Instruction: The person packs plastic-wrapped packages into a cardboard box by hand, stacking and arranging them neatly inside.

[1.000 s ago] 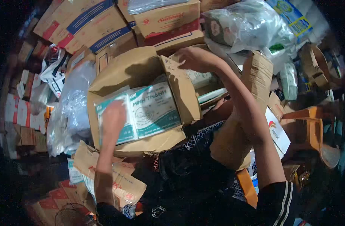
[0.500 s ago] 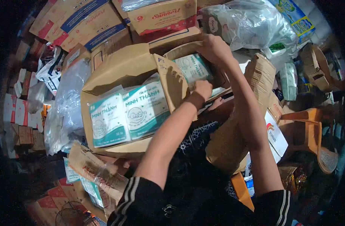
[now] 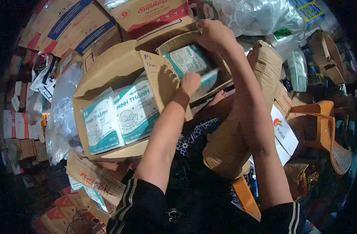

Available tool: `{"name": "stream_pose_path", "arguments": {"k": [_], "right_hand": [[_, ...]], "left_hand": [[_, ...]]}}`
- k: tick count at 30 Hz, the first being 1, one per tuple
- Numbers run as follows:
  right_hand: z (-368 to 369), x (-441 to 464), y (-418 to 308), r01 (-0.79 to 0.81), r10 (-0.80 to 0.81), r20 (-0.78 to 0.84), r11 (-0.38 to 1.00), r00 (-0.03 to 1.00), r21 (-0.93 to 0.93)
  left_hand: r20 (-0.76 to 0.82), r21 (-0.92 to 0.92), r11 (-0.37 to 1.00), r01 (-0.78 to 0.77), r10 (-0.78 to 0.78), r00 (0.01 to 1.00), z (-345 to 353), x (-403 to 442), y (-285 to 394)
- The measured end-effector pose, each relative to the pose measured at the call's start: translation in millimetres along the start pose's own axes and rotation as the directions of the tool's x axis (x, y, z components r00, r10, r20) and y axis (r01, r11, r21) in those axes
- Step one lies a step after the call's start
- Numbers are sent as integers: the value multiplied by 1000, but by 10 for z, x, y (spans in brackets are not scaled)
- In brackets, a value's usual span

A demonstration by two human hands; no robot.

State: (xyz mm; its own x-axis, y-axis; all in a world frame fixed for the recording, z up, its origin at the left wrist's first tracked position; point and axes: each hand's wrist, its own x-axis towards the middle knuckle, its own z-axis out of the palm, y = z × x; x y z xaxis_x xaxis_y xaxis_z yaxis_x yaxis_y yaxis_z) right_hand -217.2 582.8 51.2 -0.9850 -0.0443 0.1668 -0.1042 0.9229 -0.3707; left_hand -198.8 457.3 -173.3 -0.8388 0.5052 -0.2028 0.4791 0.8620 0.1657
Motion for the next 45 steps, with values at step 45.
{"name": "stream_pose_path", "arguments": {"k": [45], "right_hand": [[-233, 127, -452, 129, -495, 75, 367, 866, 921]], "left_hand": [[-356, -885, 457, -91, -538, 764, -2649, -1493, -1194]]}}
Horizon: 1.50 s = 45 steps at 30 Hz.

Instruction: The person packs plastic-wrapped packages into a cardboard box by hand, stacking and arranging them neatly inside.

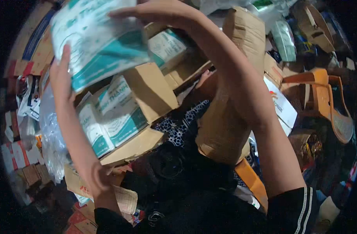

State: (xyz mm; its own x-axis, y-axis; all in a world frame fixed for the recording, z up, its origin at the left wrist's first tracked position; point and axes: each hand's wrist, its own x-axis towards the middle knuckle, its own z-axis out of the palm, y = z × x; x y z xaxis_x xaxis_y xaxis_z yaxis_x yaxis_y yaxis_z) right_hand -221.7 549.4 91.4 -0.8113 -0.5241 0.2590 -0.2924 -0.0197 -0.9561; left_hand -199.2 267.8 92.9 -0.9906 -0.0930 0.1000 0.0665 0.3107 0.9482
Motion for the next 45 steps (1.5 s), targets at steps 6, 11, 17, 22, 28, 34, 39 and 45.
{"name": "stream_pose_path", "arguments": {"k": [6, 11, 17, 22, 28, 34, 39, 45], "right_hand": [[484, 157, 537, 136, -157, -4, 868, 988, -477], [1072, 80, 629, 115, -6, 182, 792, 983, -599], [1638, -149, 881, 0, 188, 198, 725, 962, -689], [1686, -202, 629, 35, 253, 195, 526, 948, -850], [1784, -272, 431, 46, 220, 129, 346, 967, -937], [1940, -406, 792, 311, -19, 310, 94, 950, -946], [1949, -369, 669, 325, 373, 331, 81, 867, -942], [1840, -229, 279, 284, 583, 394, 274, 711, -919]], "left_hand": [[0, -153, 959, 239, -242, 970, -611, -203, -594], [-29, 76, 941, 331, -330, 944, -850, -827, -1076], [166, 197, 932, 303, -336, 927, -851, -1299, -1462], [130, 691, 722, 34, -172, 977, -863, -1287, -1263], [153, 773, 627, 94, -328, 932, -922, -1151, -1090], [228, 896, 405, -182, -66, 971, -867, -876, -1022], [338, 708, 641, -297, 62, 939, -777, -487, -1580], [435, 718, 634, -287, -87, 896, -867, -502, -1447]]}}
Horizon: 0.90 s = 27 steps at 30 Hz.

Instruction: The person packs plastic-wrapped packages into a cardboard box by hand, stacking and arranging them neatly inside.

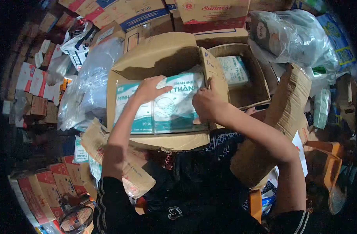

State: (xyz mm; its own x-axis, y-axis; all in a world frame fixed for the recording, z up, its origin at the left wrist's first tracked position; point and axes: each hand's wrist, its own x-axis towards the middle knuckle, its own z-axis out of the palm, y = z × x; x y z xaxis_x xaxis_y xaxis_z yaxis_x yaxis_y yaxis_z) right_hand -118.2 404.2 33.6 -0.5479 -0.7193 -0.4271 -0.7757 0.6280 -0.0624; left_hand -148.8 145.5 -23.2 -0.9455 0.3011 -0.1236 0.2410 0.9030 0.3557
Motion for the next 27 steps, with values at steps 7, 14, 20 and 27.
{"name": "stream_pose_path", "arguments": {"k": [7, 14, 20, 27], "right_hand": [[322, 435, 213, 27, -5, -567, 999, 823, 30], [93, 727, 264, -38, 125, -256, 947, 959, 318], [44, 1108, 319, -93, 95, 12, 934, 995, 344], [380, 2069, 498, 2, -70, 91, 802, 993, 597]], "left_hand": [[140, -27, 946, 324, -317, 938, -196, -1, -947], [382, 122, 876, 467, -475, 793, -227, -65, -1075], [502, -81, 846, 526, -421, 755, -124, 291, -1475], [524, -137, 869, 474, -343, 780, 47, 518, -1606]]}}
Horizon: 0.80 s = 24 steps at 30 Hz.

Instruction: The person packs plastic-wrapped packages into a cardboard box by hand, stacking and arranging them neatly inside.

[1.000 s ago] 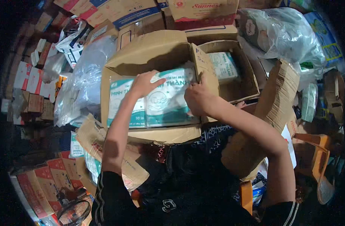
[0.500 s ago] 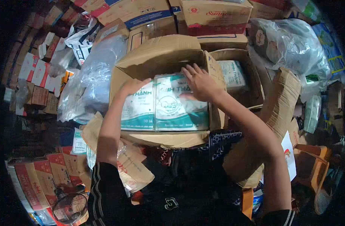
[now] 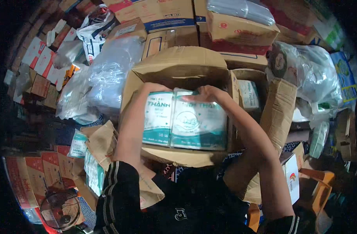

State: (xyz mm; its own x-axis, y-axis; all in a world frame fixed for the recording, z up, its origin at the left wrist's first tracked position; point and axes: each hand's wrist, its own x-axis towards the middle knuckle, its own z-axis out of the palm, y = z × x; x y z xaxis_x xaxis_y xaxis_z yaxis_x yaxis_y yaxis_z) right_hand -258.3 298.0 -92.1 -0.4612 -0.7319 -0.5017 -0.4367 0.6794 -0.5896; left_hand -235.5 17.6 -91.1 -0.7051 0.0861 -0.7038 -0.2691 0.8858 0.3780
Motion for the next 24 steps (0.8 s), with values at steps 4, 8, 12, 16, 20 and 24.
{"name": "stream_pose_path", "arguments": {"k": [4, 8, 12, 16, 20, 24], "right_hand": [[137, 499, 348, 86, -83, -23, 958, 996, 275], [-309, -97, -309, -86, 102, -81, 981, 992, 176], [-236, -163, -396, -184, 296, -239, 898, 925, 400], [-135, -283, -396, -203, 326, -292, 902, 899, 381], [-34, -324, -380, -217, 322, -321, 922, 891, 321], [6, -340, -362, -217, 309, -343, 934, 887, 282]], "left_hand": [[-6, 74, 997, 27, -27, 1000, 103, 167, -116], [-5, 136, 989, 63, -63, 998, 211, 292, -226], [-7, 161, 985, 63, -63, 998, 266, 455, -309], [-9, 161, 985, 70, -70, 998, 298, 513, -368], [-9, 178, 983, 51, -50, 999, 290, 570, -292], [-14, 192, 980, 46, -44, 999, 327, 590, -263]]}}
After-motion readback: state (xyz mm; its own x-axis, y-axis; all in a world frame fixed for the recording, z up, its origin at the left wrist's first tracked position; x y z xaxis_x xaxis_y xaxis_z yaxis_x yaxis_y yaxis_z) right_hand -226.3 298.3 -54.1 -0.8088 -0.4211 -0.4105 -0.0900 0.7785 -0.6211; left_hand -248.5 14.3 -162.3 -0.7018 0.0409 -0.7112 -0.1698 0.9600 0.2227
